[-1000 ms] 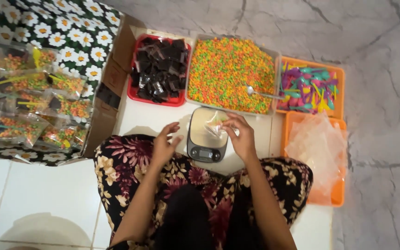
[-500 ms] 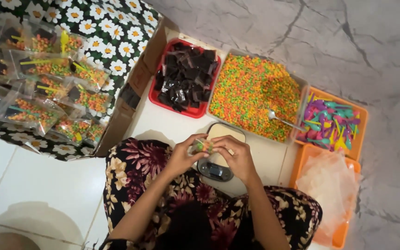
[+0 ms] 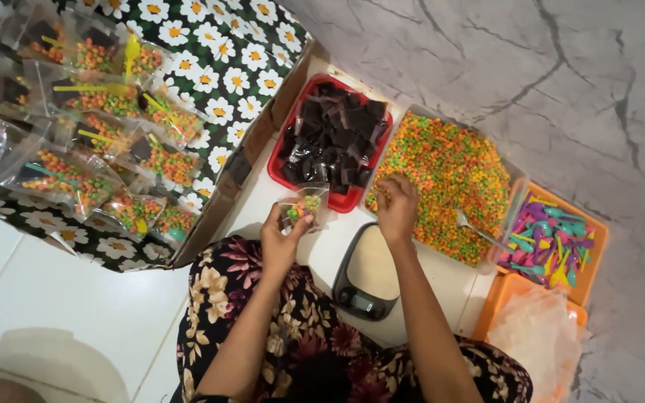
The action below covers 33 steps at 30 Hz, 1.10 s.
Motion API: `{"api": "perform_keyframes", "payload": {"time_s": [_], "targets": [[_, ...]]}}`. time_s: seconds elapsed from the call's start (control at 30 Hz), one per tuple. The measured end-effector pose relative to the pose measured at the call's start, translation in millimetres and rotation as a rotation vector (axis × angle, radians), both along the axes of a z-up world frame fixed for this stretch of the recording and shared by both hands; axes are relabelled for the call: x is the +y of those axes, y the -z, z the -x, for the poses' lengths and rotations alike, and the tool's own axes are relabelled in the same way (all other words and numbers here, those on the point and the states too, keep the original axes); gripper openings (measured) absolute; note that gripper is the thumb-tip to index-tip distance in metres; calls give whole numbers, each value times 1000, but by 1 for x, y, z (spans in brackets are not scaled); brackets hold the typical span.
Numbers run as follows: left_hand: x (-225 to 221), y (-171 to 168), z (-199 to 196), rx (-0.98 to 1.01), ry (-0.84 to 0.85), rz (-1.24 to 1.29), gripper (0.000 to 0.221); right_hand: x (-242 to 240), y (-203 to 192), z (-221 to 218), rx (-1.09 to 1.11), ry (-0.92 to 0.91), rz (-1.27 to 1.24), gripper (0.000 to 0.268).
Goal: Filling small plastic bags with multi-colored beads using a spoon and weighing them on a digital scale for packaging.
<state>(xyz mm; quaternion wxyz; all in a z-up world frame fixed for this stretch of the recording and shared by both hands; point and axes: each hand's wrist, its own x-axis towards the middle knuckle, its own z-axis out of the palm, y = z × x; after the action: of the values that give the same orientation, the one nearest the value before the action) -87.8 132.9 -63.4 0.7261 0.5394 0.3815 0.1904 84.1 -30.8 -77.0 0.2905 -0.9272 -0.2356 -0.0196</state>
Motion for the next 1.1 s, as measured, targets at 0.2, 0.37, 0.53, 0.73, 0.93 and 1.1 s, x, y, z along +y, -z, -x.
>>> {"api": "perform_keyframes", "payload": {"time_s": [0.2, 0.37, 0.53, 0.73, 0.93, 1.1], "targets": [[4, 20, -7, 11, -37, 20, 48, 23, 47, -11, -228, -133, 326, 26], [5, 22, -10, 26, -51, 38, 47, 45, 64, -3, -300, -103, 405, 38], [2, 32, -12, 63, -30, 30, 46, 52, 74, -6, -343, -80, 424, 39], [-1, 48, -13, 88, -6, 18, 48, 36, 66, -31, -349, -73, 376, 16], [-6, 43, -12, 0, 86, -64, 45, 19, -37, -20, 101, -85, -185, 8], [-17, 30, -1, -32, 295, -169, 43, -1, -141, 21, 268, -268, -283, 10]]}}
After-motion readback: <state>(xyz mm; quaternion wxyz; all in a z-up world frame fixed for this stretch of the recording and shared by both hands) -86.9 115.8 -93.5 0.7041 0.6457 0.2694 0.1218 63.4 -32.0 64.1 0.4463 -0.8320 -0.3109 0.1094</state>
